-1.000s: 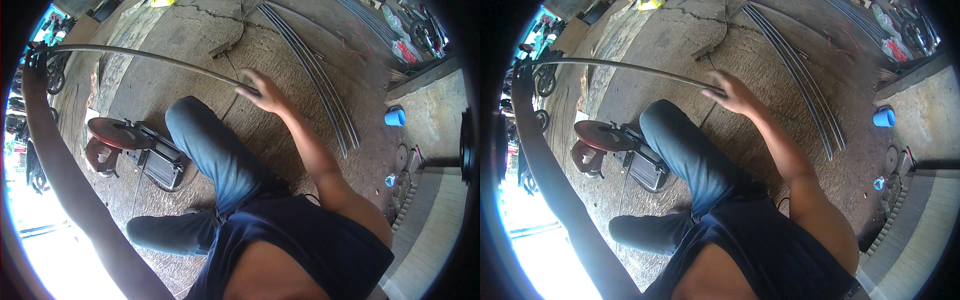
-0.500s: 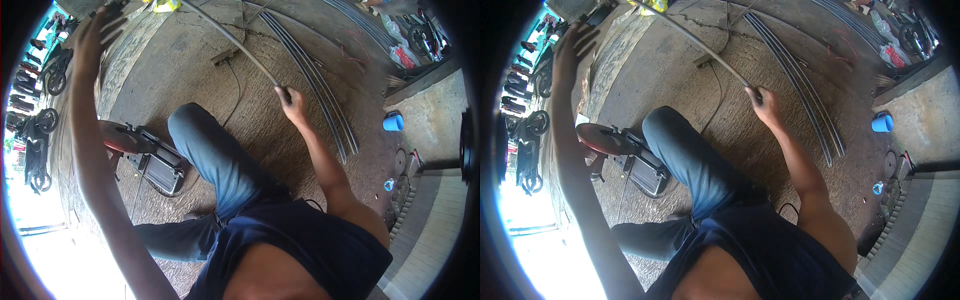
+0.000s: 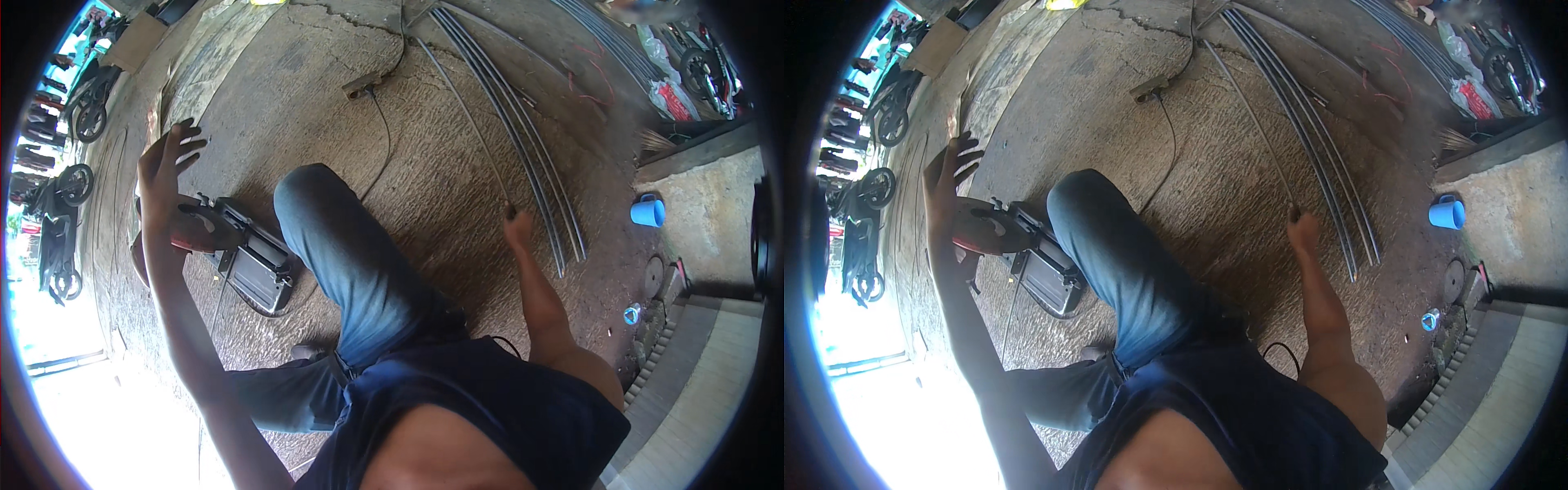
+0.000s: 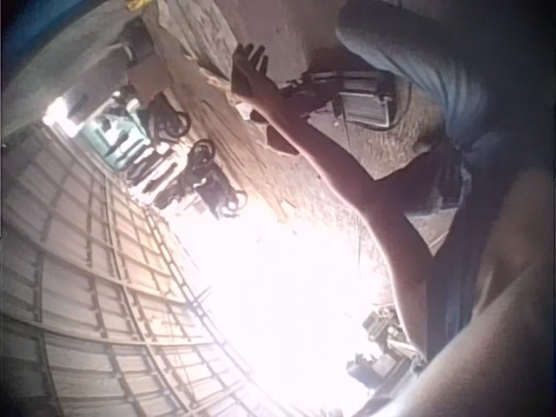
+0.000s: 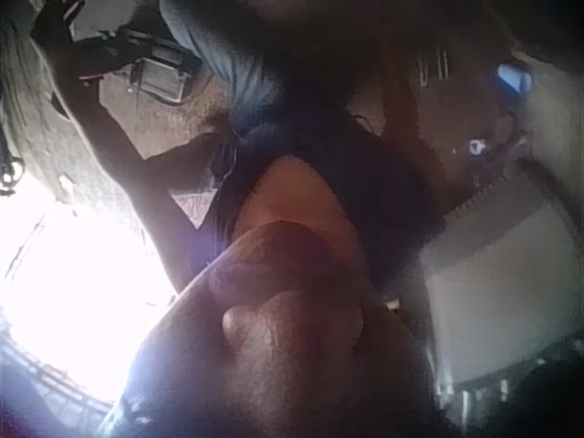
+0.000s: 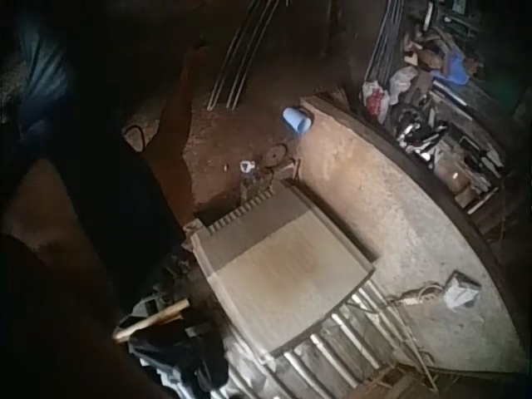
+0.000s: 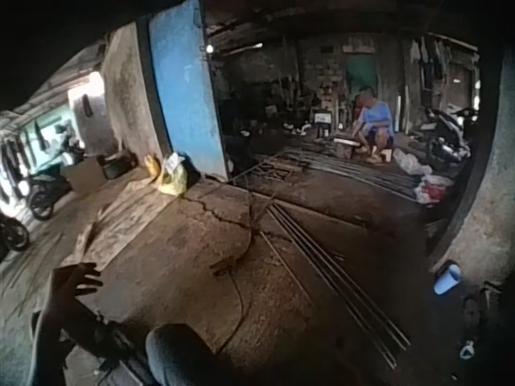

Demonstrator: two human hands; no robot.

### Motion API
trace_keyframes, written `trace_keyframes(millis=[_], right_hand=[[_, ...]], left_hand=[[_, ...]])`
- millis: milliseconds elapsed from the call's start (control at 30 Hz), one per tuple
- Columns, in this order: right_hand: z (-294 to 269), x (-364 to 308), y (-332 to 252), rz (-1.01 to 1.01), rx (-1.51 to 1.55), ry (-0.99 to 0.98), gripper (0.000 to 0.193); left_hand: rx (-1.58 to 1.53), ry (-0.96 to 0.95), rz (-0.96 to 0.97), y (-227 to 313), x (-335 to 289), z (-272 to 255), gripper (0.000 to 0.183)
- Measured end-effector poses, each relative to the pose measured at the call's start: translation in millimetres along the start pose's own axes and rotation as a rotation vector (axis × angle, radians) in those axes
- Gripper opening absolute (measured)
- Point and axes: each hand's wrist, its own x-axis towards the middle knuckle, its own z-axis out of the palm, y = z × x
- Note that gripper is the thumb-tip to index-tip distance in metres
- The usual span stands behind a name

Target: Cutting metal rods using a chop saw.

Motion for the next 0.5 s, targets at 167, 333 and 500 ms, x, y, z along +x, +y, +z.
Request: trace_keyframes(millis=[167, 333, 500], right_hand=[[37.6, 23.9, -0.8, 0.176, -0.104, -0.044, 0.053], [35.6, 83.3, -39.6, 0.189, -0.133, -0.097, 0.032], [36.5, 148.3, -59.9, 0.246, -0.096, -0.158, 0.028]], left_hand=[[0.095, 0.031, -0.022, 5.7, -32.4, -9.8, 0.051], [0.230, 0.054, 0.009, 8.4, -62.2, -30.3, 0.043], [0.423, 0.144, -0.018, 6.9, -88.1, -39.4, 0.038]])
